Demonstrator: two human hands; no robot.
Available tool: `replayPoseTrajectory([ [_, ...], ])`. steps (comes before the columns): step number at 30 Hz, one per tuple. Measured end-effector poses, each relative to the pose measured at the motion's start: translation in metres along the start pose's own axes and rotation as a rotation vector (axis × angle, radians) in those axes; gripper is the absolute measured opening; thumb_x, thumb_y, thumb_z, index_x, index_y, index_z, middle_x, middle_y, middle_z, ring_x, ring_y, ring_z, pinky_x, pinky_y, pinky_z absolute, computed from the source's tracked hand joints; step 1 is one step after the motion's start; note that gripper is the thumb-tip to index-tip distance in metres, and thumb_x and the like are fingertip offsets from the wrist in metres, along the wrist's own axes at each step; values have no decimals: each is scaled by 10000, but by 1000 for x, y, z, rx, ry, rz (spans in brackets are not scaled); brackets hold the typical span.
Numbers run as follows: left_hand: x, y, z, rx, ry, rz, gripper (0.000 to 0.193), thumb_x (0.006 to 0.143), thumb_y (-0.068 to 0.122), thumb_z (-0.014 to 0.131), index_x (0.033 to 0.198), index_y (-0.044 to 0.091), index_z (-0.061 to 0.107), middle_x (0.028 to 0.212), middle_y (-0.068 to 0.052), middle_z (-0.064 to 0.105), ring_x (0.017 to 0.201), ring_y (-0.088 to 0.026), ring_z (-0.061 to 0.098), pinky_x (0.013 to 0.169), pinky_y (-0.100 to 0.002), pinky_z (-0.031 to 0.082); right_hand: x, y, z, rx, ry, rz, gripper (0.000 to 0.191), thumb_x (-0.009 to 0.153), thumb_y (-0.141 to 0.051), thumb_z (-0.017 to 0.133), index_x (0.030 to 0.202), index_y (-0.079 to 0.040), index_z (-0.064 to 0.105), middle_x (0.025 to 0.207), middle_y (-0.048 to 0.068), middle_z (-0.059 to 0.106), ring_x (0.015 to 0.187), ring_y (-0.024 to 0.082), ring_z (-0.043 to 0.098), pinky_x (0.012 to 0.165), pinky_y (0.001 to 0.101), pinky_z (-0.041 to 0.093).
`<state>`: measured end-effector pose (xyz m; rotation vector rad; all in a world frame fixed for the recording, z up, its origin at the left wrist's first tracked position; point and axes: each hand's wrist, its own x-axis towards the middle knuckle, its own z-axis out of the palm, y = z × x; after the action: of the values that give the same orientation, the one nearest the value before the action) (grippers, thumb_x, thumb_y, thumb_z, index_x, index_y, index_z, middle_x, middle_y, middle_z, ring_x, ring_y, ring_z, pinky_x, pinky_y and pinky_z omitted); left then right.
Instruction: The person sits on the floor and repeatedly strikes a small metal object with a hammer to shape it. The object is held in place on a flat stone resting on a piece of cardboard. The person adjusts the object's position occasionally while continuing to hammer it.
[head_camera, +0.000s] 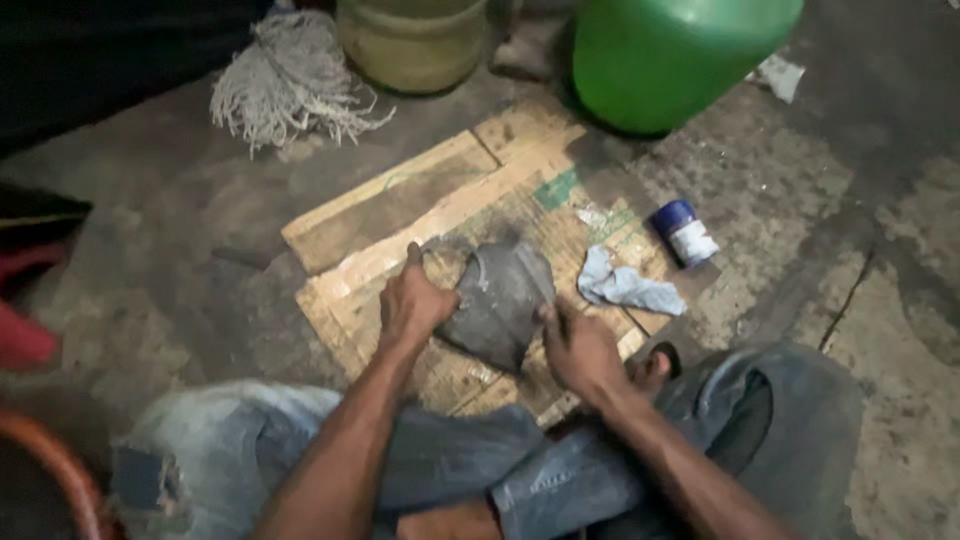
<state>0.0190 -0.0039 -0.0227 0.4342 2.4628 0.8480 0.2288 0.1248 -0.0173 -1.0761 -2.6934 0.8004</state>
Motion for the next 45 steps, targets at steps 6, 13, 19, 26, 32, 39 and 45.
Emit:
replayPoseTrajectory([
  [6, 2, 0, 0, 45, 22, 43, 1028, 655, 194, 776, 1578, 79, 336, 1182, -294, 690, 1138, -426, 675, 998, -454, 537, -3, -8, -17, -257, -370, -45, 413, 846, -418, 669, 1069, -71, 680, 905, 248, 716, 891, 450, 691, 810, 557, 531],
  [13, -1, 1, 0, 15, 40, 63, 1008, 684, 207, 775, 1574, 53, 327, 1196, -307, 679, 1145, -452, 658, 999, -469, 530, -1, -9, -13, -25, -32, 26, 368, 1007, -392, 511, 1139, -83, 662, 873, 266, 713, 842, 465, 696, 794, 563, 525],
  [19, -2, 3, -3, -13, -1, 41, 1034, 680, 246, 791, 1579, 68, 312, 1176, -307, 688, 1146, -453, 655, 1010, -476, 524, -3, -16, -12, -128, -73, -19, 368, 987, -411, 525, 1034, -76, 670, 836, 254, 706, 826, 474, 691, 743, 583, 521],
  [26, -3, 3, -2, -3, 18, 27, 1014, 681, 209, 759, 1584, 90, 314, 1206, -316, 671, 1174, -449, 643, 1032, -465, 512, -9, -12, -10, -253, -173, -43, 295, 922, -317, 585, 1072, -68, 637, 790, 281, 685, 781, 502, 668, 707, 605, 505],
  [32, -5, 4, -2, -21, 39, 45, 948, 729, 265, 761, 1564, 76, 354, 1229, -320, 654, 1174, -463, 632, 1012, -483, 510, -13, -13, -9, 42, 202, -156, 330, 1023, -299, 496, 1174, -29, 613, 815, 296, 690, 742, 507, 667, 668, 590, 508],
  [39, -4, 6, -5, -6, -1, 20, 1013, 665, 231, 774, 1567, 83, 337, 1203, -321, 665, 1169, -441, 648, 1035, -452, 512, -11, -11, -10, -132, 13, -14, 310, 1019, -345, 517, 1136, -82, 633, 758, 284, 688, 757, 497, 670, 725, 596, 503],
  [45, -1, 4, -2, 19, 4, 32, 996, 694, 222, 758, 1578, 75, 324, 1187, -330, 669, 1158, -459, 647, 1031, -464, 511, -11, -13, -6, -282, -345, -18, 398, 892, -358, 609, 1185, -89, 591, 782, 284, 672, 789, 491, 672, 728, 597, 517],
])
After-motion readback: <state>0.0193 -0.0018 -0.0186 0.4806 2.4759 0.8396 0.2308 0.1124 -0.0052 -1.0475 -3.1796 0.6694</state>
